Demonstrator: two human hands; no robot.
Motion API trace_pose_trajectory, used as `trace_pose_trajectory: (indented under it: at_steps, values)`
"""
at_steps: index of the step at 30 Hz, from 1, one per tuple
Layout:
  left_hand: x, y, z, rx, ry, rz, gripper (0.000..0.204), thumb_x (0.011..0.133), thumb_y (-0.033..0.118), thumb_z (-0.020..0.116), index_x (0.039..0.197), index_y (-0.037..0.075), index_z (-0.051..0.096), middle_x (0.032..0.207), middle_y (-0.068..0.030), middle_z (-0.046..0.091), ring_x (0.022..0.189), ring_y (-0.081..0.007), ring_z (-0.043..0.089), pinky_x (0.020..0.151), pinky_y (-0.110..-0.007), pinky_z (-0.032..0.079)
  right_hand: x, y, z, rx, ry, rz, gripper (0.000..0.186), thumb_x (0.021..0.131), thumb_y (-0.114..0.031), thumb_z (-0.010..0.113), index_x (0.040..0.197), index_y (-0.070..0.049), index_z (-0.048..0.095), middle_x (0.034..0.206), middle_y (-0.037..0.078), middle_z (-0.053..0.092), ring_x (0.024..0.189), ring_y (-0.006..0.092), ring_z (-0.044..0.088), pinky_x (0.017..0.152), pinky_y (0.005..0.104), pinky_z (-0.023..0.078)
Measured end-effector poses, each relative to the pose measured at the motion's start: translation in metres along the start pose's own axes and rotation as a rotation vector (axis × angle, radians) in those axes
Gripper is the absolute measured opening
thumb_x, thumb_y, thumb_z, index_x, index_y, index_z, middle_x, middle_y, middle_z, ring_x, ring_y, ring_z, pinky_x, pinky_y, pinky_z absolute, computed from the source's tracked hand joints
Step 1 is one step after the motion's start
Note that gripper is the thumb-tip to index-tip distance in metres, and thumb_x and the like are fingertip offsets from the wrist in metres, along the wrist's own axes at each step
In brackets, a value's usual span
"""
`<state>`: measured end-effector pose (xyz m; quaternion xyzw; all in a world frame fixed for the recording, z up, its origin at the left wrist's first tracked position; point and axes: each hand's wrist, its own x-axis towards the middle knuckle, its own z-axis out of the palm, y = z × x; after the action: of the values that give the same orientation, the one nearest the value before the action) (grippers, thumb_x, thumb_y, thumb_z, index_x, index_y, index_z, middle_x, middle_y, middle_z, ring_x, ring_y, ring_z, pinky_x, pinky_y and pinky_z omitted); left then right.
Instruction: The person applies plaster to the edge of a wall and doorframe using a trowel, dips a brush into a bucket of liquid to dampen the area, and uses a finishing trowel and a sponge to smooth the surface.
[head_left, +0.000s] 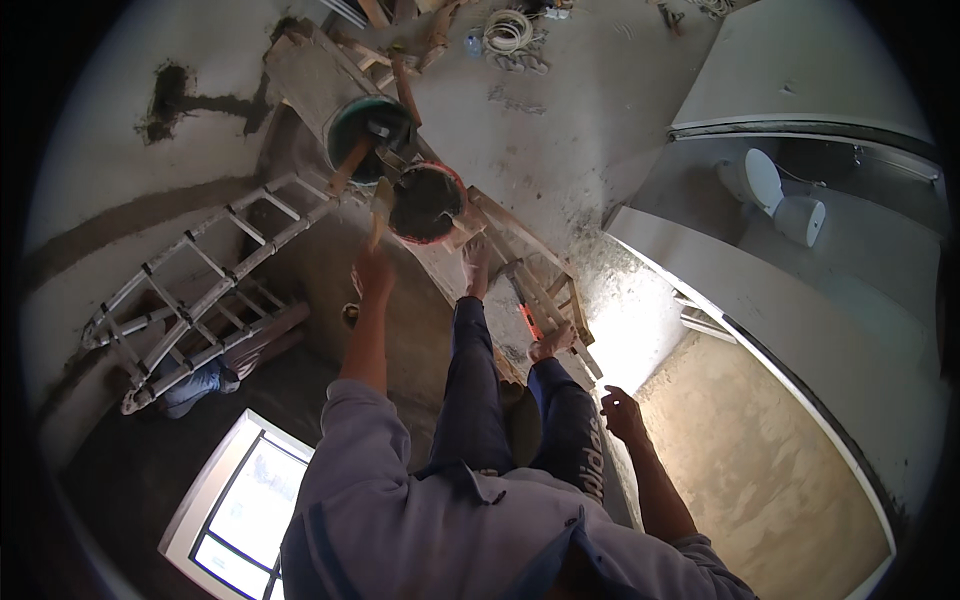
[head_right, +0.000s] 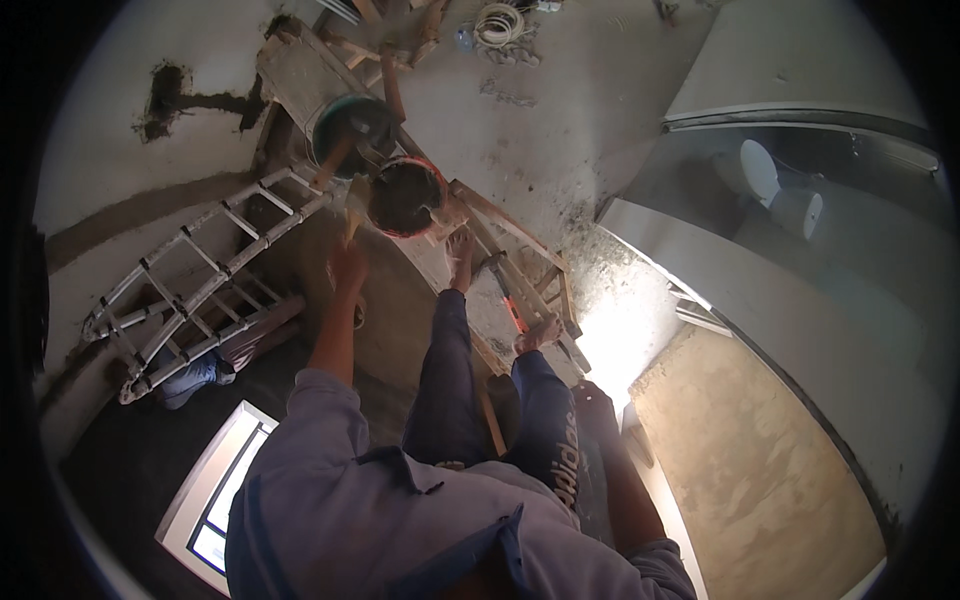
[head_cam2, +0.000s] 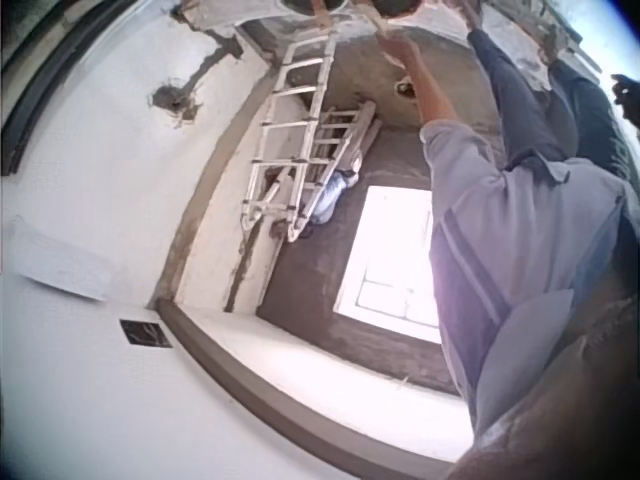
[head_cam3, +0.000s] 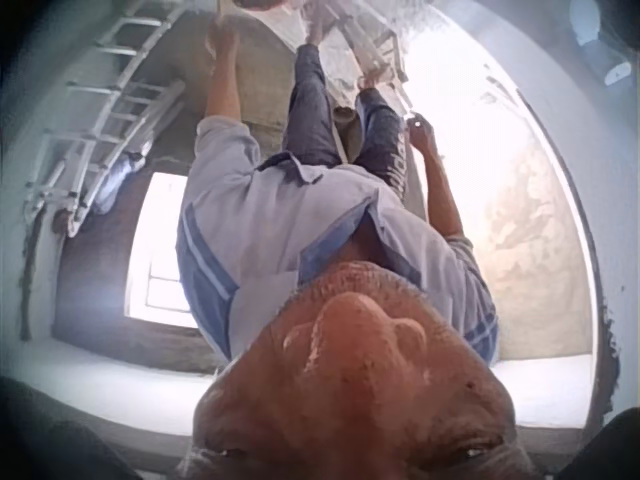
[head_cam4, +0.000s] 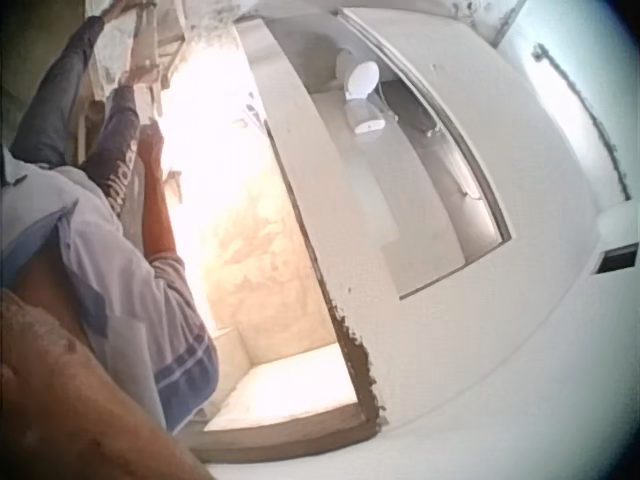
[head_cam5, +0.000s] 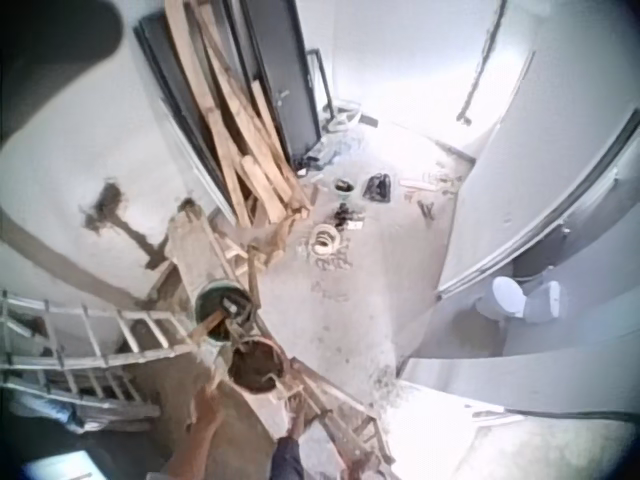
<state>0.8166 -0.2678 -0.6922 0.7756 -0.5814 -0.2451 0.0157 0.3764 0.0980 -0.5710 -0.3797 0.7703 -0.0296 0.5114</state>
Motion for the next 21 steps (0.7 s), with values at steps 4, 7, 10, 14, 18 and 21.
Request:
trace_pose_trajectory:
  at_steps: [4,7,10,14,18,21]
  values:
    - [-0.036,0.012,-0.047,-0.04,0.022,-0.065,0.04,0.094,0.028,0.05,0.126,0.004,0.051,0.117,-0.0217,0.06,0.106,-0.045,0.057,0.087,-0.053,0.045,-0.015,-0.011,-0.022,0.108,0.074,-0.023,0.038,0.093,-0.022,0.053,0.124,0.0,0.056,0.08,0.013,0.068,0.06,0.0196,0.068,0.051,0.0323,0.053]
    - [-0.048,-0.004,-0.088,0.159,0.246,0.229,0.031,0.095,0.025,0.048,0.114,0.002,0.056,0.11,-0.0194,0.061,0.098,-0.0418,0.06,0.078,-0.049,0.048,-0.02,-0.021,-0.042,0.127,0.069,0.076,0.032,0.092,-0.021,0.056,0.119,-0.004,0.061,0.089,0.016,0.07,0.077,0.0279,0.069,0.073,0.0368,0.054]
    - [-0.096,0.021,-0.142,0.102,0.382,0.26,0.026,0.098,0.024,0.046,0.102,0.001,0.058,0.089,-0.0198,0.063,0.081,-0.0394,0.062,0.068,-0.047,0.048,-0.039,-0.012,-0.076,0.337,0.021,0.145,0.037,0.093,-0.014,0.053,0.129,-0.005,0.055,0.09,0.007,0.063,0.072,0.0135,0.065,0.046,0.0269,0.051]
    - [-0.188,0.034,-0.226,-0.266,0.537,0.026,0.028,0.099,0.027,0.047,0.096,0.001,0.058,0.077,-0.0214,0.059,0.07,-0.0398,0.059,0.061,-0.044,0.045,-0.052,-0.019,-0.102,0.25,-0.01,0.19,0.043,0.091,-0.019,0.054,0.131,-0.002,0.053,0.097,0.008,0.065,0.076,0.0175,0.068,0.048,0.0288,0.053]
    - [-0.298,-0.005,-0.226,-0.445,0.657,-0.134,0.027,0.098,0.026,0.046,0.095,0.001,0.057,0.073,-0.0213,0.057,0.066,-0.0419,0.056,0.058,-0.043,0.044,-0.044,0.008,-0.131,0.069,-0.114,0.116,0.037,0.091,-0.015,0.056,0.126,-0.003,0.055,0.083,0.008,0.064,0.061,0.0134,0.063,0.04,0.0272,0.047]
    - [-0.359,-0.053,-0.145,-0.288,0.722,-0.184,0.026,0.098,0.024,0.045,0.101,0.002,0.058,0.077,-0.0225,0.061,0.073,-0.0434,0.06,0.063,-0.048,0.047,-0.032,0.012,-0.165,0.093,-0.091,0.145,0.035,0.091,-0.013,0.056,0.125,-0.004,0.056,0.081,0.007,0.064,0.059,0.0122,0.061,0.042,0.0274,0.045]
